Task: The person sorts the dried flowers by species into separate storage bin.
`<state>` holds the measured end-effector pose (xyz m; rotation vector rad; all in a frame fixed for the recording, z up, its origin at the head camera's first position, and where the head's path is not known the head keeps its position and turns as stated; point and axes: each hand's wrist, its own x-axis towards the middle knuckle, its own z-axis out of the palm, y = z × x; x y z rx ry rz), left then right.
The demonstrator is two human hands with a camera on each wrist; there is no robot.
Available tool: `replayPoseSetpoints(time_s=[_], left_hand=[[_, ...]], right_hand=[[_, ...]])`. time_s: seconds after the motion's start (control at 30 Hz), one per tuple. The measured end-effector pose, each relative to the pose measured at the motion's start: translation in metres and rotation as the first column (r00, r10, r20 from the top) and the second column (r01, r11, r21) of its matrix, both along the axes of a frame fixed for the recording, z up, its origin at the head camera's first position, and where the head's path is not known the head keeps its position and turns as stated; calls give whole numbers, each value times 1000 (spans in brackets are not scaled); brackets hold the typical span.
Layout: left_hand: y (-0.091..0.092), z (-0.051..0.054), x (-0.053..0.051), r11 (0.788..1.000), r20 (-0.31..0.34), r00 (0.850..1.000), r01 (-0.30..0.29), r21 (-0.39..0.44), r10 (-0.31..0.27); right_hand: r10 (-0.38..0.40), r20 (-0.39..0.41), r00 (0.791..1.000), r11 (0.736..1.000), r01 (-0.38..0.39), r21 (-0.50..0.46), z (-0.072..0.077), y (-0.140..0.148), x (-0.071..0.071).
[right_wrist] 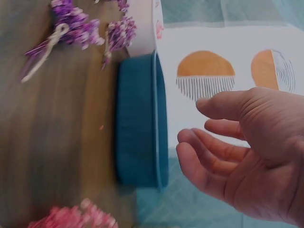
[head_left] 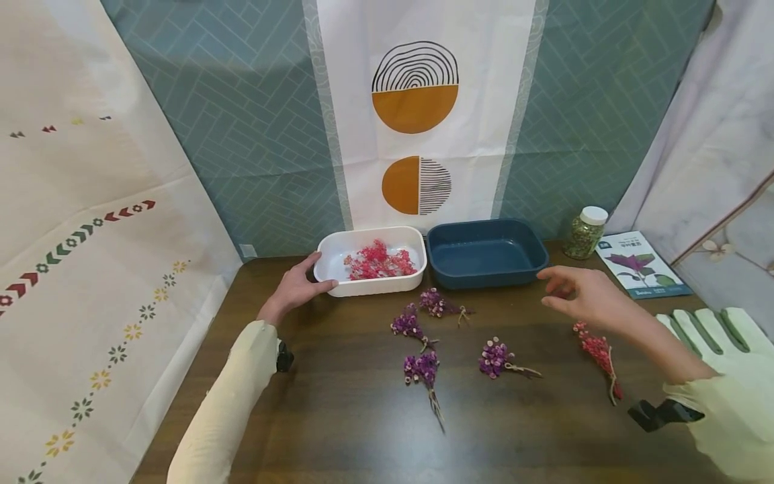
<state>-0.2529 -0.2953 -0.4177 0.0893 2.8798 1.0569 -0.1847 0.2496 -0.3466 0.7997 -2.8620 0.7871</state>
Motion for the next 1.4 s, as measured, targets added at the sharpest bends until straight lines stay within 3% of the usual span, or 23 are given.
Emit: replayPoseSetpoints(time_s=[0.2,0.43,0.6,0.73,1.13,1.23,1.4], left_hand=[[0,0,0,1000,-9,1000,-4,5,4],[2,1,0,1000,-4,1000,-5,-5,5],[2,0,0,1000,8,1000,-9,2,9],[1,-1,0,1000,6,1000,-10,-2,10],[1,-1,2,1000,1,1000,-9,14,9],[1,-1,1,1000,8,1000,-14,13,14],[1,-2,1,1000,7,1000,-14,4,14]], right_hand=[[-97,18,995,995,97,15,-15,31,20],[-214,65,975,976,210,60,-36,57,47],[-269,45,962,960,263,97,-50,72,57],[-316,76,946,944,306,121,-62,78,63],[-340,307,889,940,327,95,-84,79,68],[-345,304,888,938,335,85,-86,79,67],[-345,253,904,939,337,74,-89,77,65]])
